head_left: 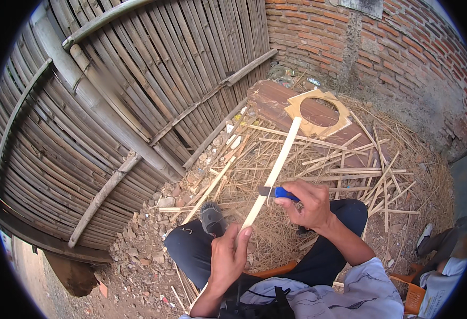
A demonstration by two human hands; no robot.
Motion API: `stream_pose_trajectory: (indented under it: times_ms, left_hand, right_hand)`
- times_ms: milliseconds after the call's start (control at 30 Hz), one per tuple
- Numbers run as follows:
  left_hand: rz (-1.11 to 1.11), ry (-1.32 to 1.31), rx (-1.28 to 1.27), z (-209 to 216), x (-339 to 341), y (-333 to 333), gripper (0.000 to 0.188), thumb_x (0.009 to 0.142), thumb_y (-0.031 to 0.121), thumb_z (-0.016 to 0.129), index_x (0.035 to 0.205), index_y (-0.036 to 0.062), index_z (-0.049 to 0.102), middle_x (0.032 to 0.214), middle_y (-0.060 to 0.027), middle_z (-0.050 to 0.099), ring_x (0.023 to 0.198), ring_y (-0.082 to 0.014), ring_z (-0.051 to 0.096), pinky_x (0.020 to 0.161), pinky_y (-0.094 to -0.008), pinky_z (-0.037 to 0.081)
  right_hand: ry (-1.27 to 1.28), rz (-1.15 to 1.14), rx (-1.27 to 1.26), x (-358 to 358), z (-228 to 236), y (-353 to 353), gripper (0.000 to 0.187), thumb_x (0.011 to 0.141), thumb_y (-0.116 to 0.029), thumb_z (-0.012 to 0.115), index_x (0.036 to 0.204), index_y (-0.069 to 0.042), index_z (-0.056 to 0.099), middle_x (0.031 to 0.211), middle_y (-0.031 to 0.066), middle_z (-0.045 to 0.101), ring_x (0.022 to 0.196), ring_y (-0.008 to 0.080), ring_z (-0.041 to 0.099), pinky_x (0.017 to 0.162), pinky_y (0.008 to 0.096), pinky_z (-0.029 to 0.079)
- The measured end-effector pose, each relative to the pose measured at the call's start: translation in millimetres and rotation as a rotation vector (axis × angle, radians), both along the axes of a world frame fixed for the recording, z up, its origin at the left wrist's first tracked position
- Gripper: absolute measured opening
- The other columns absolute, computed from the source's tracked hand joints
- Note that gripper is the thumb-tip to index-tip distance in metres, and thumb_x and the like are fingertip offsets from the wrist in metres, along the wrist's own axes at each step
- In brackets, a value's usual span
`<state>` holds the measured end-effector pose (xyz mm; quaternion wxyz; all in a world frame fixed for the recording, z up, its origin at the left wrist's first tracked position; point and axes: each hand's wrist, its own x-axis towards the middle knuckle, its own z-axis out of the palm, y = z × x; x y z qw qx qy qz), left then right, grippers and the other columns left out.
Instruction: The person sits on the ground and uses a blue utility knife to shave a long, thin bamboo strip. They hold the strip with their left hand and repeatedly scrape the blade along its length to smooth the surface, occasionally rotating the strip to work on different sides.
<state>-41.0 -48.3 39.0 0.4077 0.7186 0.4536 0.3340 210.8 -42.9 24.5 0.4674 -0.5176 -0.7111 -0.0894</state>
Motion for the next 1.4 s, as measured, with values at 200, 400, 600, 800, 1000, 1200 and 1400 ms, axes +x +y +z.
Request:
stream_pose_trajectory:
  times_ms: [200, 400, 600, 800, 1000, 1200, 1400]
  left_hand:
    - [-0.008, 0.026, -0.059, -19, -33, -18, 0.024, 0.111, 0.017, 0.065, 0.096, -0.0017, 0.068, 0.063, -0.001, 0.056, 0.059, -0.0059, 0.049, 0.054, -0.0279, 0.038]
    - [0.072, 0.031, 0.04, -24, -20, -5, 0.017, 0.108, 0.016, 0.069, 0.102, 0.0003, 0.07, 0.06, -0.0099, 0.06, 0.051, -0.0155, 0.058, 0.052, -0.0336, 0.044]
    - [0.083, -0.021, 0.066, -7, 4, -7, 0.018, 0.107, 0.015, 0.07, 0.098, -0.0005, 0.069, 0.059, -0.0041, 0.056, 0.052, -0.0078, 0.048, 0.051, -0.0299, 0.039]
    - [0.074, 0.012, 0.117, -8, 7, -4, 0.015, 0.107, 0.016, 0.071, 0.106, 0.0004, 0.071, 0.064, -0.0112, 0.066, 0.055, -0.018, 0.067, 0.053, -0.0346, 0.048]
    - [0.083, -0.076, 0.018, -1, 7, -5, 0.018, 0.107, 0.014, 0.07, 0.097, -0.0004, 0.069, 0.058, -0.0001, 0.053, 0.053, -0.0035, 0.043, 0.05, -0.0286, 0.032]
    - [0.075, -0.074, 0.011, 2, 2, -6, 0.02, 0.107, 0.015, 0.071, 0.095, -0.0006, 0.069, 0.058, 0.0014, 0.05, 0.054, -0.0035, 0.042, 0.05, -0.0284, 0.032]
    - [0.045, -0.009, -0.073, -2, -22, -24, 0.021, 0.107, 0.015, 0.071, 0.094, -0.0009, 0.069, 0.058, 0.0011, 0.05, 0.055, -0.0041, 0.042, 0.05, -0.0283, 0.031]
  right_hand:
    - [0.272, -0.361, 0.017, 74, 35, 19, 0.027, 0.106, -0.026, 0.073, 0.105, 0.002, 0.074, 0.074, 0.0118, 0.069, 0.058, 0.0187, 0.061, 0.056, 0.0323, 0.047]
    - [0.173, -0.069, -0.087, 24, 10, 2, 0.029, 0.098, -0.026, 0.081, 0.104, 0.001, 0.073, 0.085, 0.0146, 0.075, 0.066, 0.0266, 0.073, 0.058, 0.0349, 0.054]
    - [0.043, 0.1, -0.115, -16, -9, -12, 0.027, 0.094, -0.028, 0.084, 0.104, -0.005, 0.075, 0.088, 0.009, 0.077, 0.068, 0.0253, 0.076, 0.057, 0.0347, 0.057]
    - [0.025, 0.148, -0.084, -28, -12, -14, 0.027, 0.093, -0.03, 0.084, 0.103, -0.006, 0.075, 0.084, 0.0068, 0.076, 0.065, 0.0238, 0.074, 0.055, 0.035, 0.056]
    - [-0.002, 0.101, -0.049, -25, -11, -12, 0.027, 0.092, -0.031, 0.085, 0.102, -0.007, 0.076, 0.079, 0.0057, 0.073, 0.061, 0.0231, 0.072, 0.052, 0.0354, 0.054]
    - [-0.062, 0.073, -0.003, -15, -2, -9, 0.026, 0.095, -0.029, 0.083, 0.098, -0.004, 0.075, 0.076, 0.0085, 0.072, 0.056, 0.0243, 0.068, 0.05, 0.0349, 0.05]
    - [0.153, -0.265, 0.19, 59, 15, 32, 0.029, 0.1, -0.029, 0.078, 0.105, -0.001, 0.077, 0.078, 0.0113, 0.074, 0.059, 0.0241, 0.07, 0.055, 0.035, 0.053]
